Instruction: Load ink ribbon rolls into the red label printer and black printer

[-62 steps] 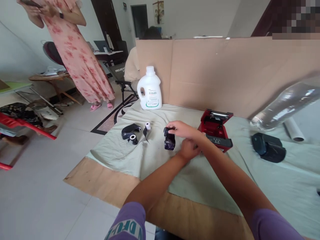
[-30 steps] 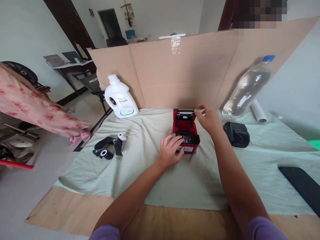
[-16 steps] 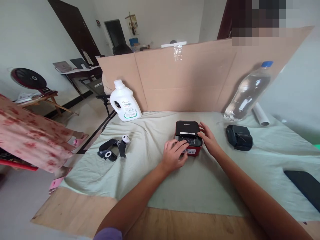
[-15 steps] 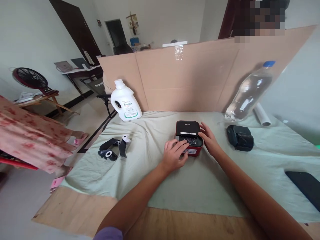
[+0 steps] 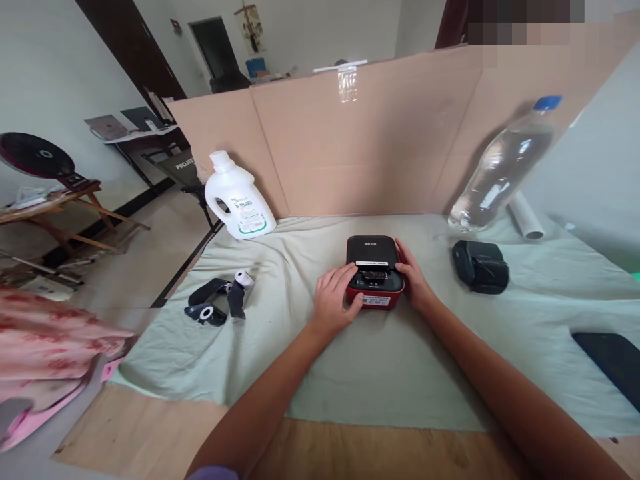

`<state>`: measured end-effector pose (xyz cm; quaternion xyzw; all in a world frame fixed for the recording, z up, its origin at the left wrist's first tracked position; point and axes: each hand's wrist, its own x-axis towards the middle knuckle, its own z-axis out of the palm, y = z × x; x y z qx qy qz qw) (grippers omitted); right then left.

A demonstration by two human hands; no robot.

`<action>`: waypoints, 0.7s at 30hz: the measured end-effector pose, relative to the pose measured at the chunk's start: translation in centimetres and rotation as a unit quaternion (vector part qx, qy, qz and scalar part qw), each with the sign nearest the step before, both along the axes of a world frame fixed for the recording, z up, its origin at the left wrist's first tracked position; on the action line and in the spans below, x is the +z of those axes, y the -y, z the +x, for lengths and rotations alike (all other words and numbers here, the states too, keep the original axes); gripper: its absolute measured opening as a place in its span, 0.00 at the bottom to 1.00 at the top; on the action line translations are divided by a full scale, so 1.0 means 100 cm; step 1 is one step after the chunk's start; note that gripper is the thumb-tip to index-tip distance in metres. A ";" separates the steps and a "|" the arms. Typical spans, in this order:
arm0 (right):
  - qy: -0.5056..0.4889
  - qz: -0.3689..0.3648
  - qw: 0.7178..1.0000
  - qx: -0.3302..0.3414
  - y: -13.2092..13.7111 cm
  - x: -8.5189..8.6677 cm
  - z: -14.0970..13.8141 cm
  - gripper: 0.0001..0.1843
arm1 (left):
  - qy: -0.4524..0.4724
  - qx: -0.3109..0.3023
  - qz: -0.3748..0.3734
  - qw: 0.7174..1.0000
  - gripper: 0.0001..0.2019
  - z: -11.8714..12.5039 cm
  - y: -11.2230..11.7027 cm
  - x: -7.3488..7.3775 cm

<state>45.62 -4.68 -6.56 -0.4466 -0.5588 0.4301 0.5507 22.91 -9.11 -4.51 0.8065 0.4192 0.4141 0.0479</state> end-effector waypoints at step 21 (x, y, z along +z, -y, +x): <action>-0.090 0.011 0.995 0.035 0.005 0.003 -0.003 0.36 | -0.019 0.025 0.011 0.999 0.28 -0.005 -0.003 0.002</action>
